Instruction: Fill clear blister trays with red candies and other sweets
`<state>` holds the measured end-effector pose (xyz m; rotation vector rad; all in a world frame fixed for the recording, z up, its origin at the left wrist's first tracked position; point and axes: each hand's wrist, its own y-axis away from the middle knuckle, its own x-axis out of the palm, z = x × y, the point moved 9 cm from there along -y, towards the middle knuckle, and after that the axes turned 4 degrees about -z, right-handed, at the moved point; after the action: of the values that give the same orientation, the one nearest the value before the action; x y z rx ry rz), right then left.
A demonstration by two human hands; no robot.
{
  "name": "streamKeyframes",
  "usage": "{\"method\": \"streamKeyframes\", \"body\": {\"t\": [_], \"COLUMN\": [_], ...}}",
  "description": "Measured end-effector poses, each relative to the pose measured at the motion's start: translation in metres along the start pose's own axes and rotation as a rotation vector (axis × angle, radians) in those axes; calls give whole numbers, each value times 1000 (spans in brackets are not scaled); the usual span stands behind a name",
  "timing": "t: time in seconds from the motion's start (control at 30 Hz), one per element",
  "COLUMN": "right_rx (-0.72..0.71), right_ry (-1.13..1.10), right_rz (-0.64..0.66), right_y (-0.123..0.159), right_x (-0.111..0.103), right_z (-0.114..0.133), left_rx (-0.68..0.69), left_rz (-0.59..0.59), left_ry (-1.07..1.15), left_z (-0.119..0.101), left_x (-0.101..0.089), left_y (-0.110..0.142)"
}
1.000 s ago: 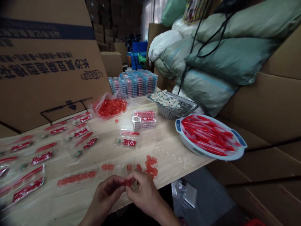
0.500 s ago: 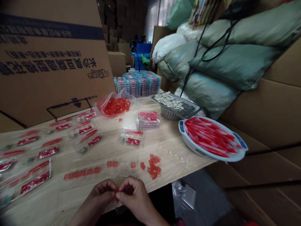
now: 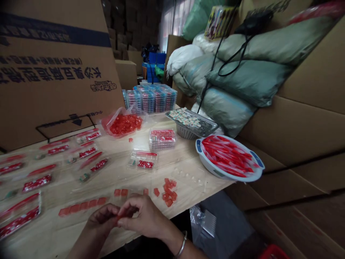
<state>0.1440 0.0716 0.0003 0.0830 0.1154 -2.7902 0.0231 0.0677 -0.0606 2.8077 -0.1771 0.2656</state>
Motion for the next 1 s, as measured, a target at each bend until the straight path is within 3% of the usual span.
{"method": "streamKeyframes", "body": {"t": [0.1, 0.2, 0.27, 0.33, 0.43, 0.53, 0.6, 0.67, 0.77, 0.83, 1.0], "right_rx": [-8, -172, -293, -365, -394, -310, -212, -134, -74, -58, -56], "right_ry": [115, 386, 609, 780, 828, 829, 899, 996, 1121, 1113, 1015], "right_rz": [-54, -102, -53, 32, 49, -103, -115, -36, 20, -22, -119], "right_y": [1, -15, -30, -40, -39, -23, -12, -4, -2, -1, 6], "right_x": [-10, -19, -14, -7, -17, -56, -73, -74, -68, -68, -85], "right_z": [-7, -5, -6, -10, -9, -1, -1, -7, -17, -18, -5], "left_rx": [205, 624, 869, 993, 1025, 1048, 1036, 1001, 1022, 1045, 949], "left_rz": [16, -106, -144, -98, -80, -68, 15, 62, -9, -41, -2], "left_ry": [-307, -737, -975, -1135, -1244, -1297, -1324, -1344, -1326, -1238, -1046], "left_z": [-14, -45, -55, -53, -50, -53, -52, -51, -56, -58, -54], "left_x": [-2, -4, 2, 10, 16, 27, 39, 48, 53, 55, 63], "left_y": [1, 0, -1, -6, -13, -13, -15, -19, -16, -7, 6]}}
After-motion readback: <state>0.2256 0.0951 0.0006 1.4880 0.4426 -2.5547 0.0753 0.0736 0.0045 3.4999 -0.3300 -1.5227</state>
